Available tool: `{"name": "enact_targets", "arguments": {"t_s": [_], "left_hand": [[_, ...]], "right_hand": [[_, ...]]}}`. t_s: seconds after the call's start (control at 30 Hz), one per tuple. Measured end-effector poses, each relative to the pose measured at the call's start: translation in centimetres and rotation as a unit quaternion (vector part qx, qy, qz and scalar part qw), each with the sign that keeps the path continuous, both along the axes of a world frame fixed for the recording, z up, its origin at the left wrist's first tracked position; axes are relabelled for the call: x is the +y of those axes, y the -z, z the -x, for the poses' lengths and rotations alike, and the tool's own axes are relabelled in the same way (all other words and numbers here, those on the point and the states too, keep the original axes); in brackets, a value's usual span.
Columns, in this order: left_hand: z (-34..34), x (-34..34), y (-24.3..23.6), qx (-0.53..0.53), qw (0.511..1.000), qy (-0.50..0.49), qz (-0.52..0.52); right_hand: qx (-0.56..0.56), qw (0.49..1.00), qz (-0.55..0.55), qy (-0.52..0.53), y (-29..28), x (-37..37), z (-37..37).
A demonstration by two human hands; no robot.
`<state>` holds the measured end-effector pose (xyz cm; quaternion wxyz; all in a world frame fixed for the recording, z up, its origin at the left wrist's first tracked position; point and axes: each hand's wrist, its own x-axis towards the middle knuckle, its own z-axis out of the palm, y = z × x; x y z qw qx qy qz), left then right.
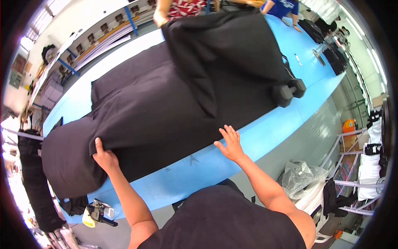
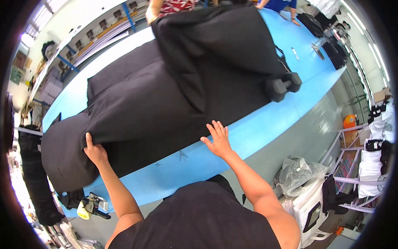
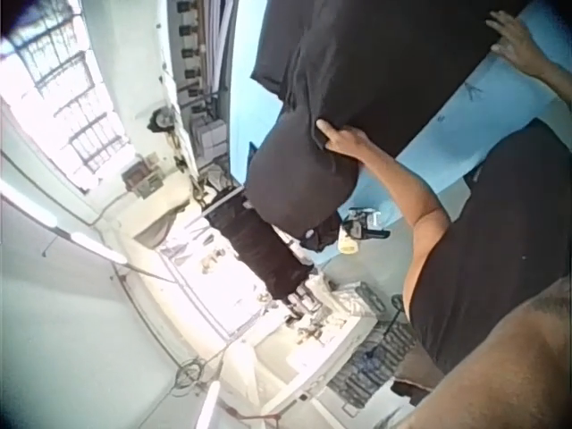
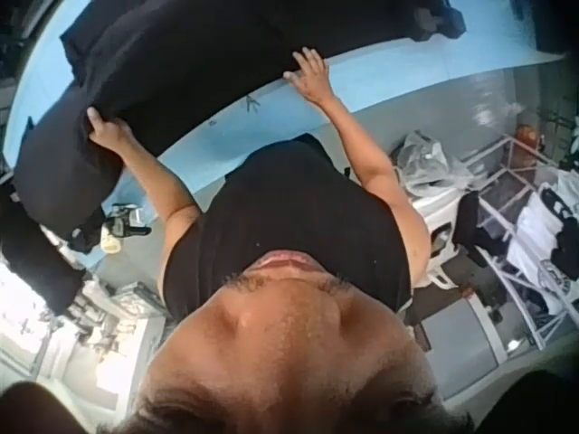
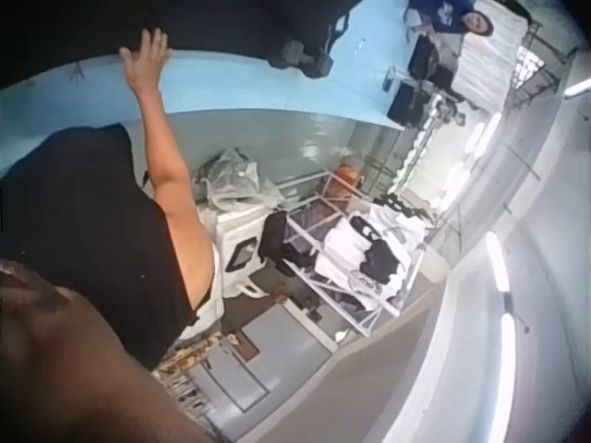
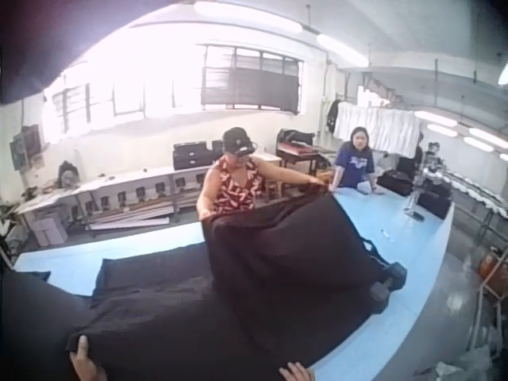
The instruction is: Cutting a large piece of black fabric using an electric fabric cutter along a marked line.
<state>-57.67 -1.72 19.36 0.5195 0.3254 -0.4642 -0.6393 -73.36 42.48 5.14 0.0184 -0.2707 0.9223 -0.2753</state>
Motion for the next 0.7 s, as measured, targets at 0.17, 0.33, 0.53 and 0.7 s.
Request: {"name": "enact_targets", "arguments": {"t_s": [0.17, 0.33, 0.53, 0.7], "left_hand": [[-2.0, -3.7, 9.6, -0.1, 0.981, -0.076, -0.146], [-2.5, 2.0, 15.9, -0.51, 0.782, -0.285, 0.218], [7.6, 25.0, 4.0, -0.144, 0.929, 0.338, 0.041], [11.8, 35.9, -14.4, 0.273, 0.664, 0.688, 0.107]], "right_hand": [[0.011, 1.0, -0.008, 0.019, 0.8, 11.0, 0.4], [0.014, 0.994, -0.011, 0.109, 0.2, 19.5, -0.6], [0.032, 0.986, 0.012, 0.165, -3.8, 25.2, 2.0], [0.127, 0.985, -0.005, 0.115, -6.2, 28.8, 14.6]]}}
